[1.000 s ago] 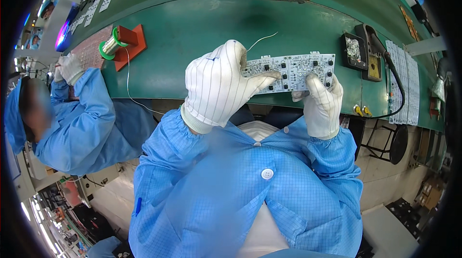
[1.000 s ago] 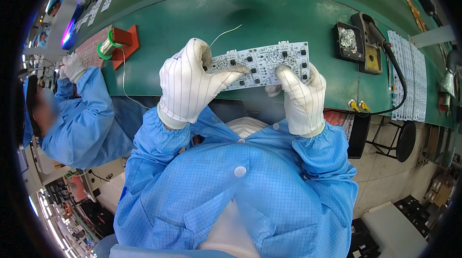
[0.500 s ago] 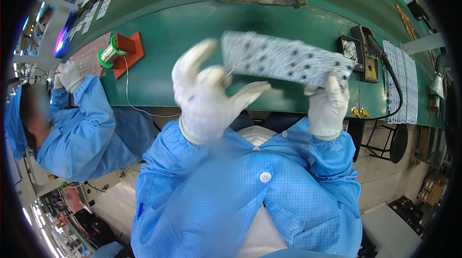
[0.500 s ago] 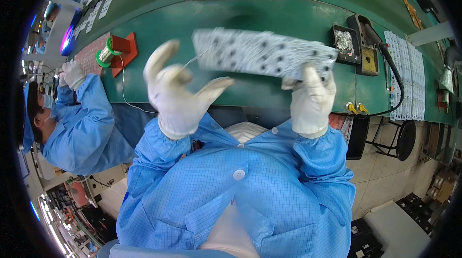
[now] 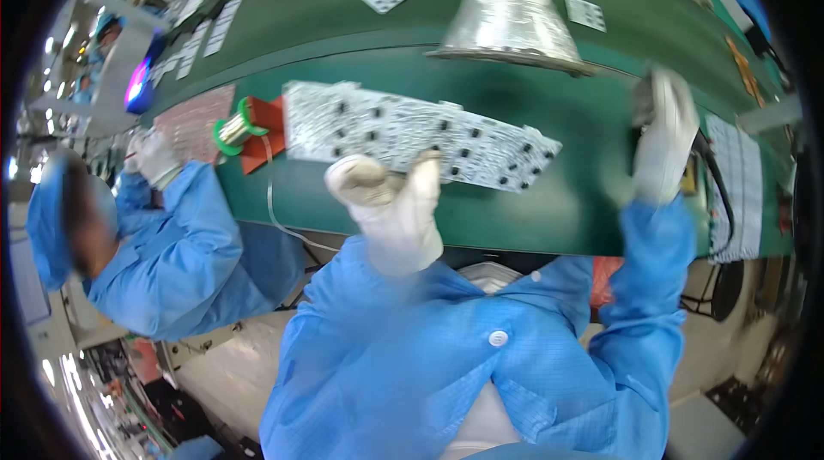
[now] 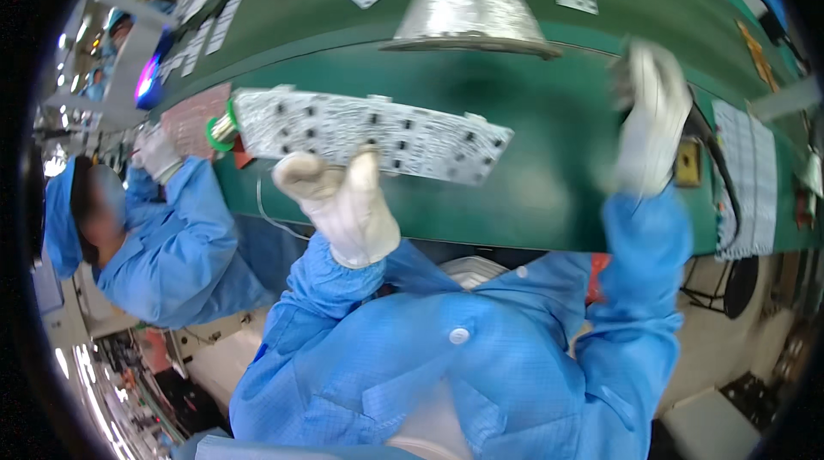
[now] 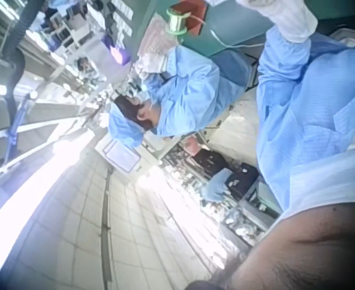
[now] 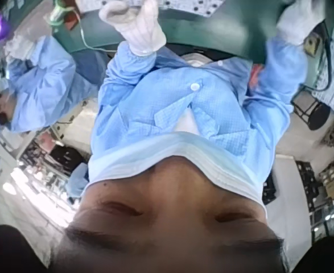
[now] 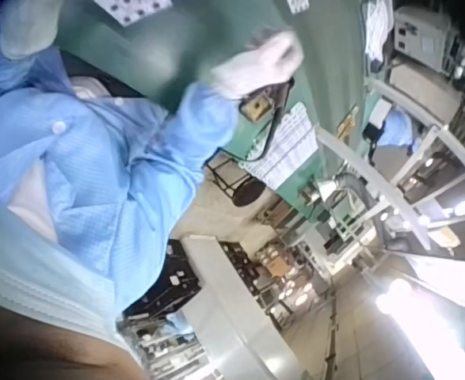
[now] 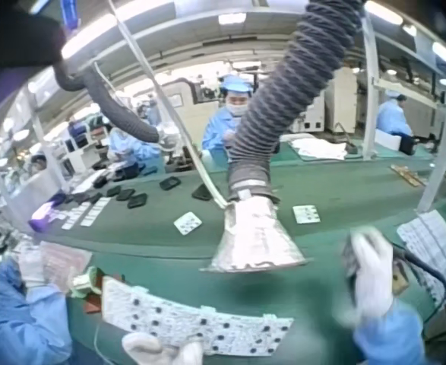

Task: Soldering components onto printed circuit boards at an assembly station.

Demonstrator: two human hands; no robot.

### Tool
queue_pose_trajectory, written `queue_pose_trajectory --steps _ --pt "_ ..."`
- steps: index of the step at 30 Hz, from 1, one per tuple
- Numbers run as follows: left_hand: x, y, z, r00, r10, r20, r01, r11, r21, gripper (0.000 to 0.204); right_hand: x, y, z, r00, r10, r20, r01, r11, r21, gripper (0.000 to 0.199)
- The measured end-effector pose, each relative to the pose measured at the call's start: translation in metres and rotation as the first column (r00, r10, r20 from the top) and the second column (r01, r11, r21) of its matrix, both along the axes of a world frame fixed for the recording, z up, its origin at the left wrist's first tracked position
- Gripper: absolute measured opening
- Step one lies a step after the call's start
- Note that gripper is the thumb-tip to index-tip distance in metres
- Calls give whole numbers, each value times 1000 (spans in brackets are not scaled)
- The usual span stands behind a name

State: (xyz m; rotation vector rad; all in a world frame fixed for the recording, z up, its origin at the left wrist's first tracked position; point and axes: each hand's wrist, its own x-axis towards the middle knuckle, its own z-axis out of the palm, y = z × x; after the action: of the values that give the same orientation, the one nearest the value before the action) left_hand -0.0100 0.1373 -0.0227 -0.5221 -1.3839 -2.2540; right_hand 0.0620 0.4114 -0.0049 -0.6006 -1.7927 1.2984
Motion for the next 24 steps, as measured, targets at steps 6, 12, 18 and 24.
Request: queue_pose_trajectory --steps 6,12,18,24 --pt "-7 -27 -15 925 -98 -368 -214 664 -716 41 -148 126 -28 315 -489 814 -30 852 523 57" --pt "-7 -42 -9 880 -101 -463 -353 511 -784 36 -209 122 -47 310 -389 868 -103 894 437 51" --pt "-9 -35 -3 849 -196 -491 -331 528 -782 32 -195 217 -99 616 -170 769 31 981 193 52" --pt "13 -29 1 845 -273 -459 -209 623 -754 33 -34 14 73 948 64 -311 -53 998 44 30"
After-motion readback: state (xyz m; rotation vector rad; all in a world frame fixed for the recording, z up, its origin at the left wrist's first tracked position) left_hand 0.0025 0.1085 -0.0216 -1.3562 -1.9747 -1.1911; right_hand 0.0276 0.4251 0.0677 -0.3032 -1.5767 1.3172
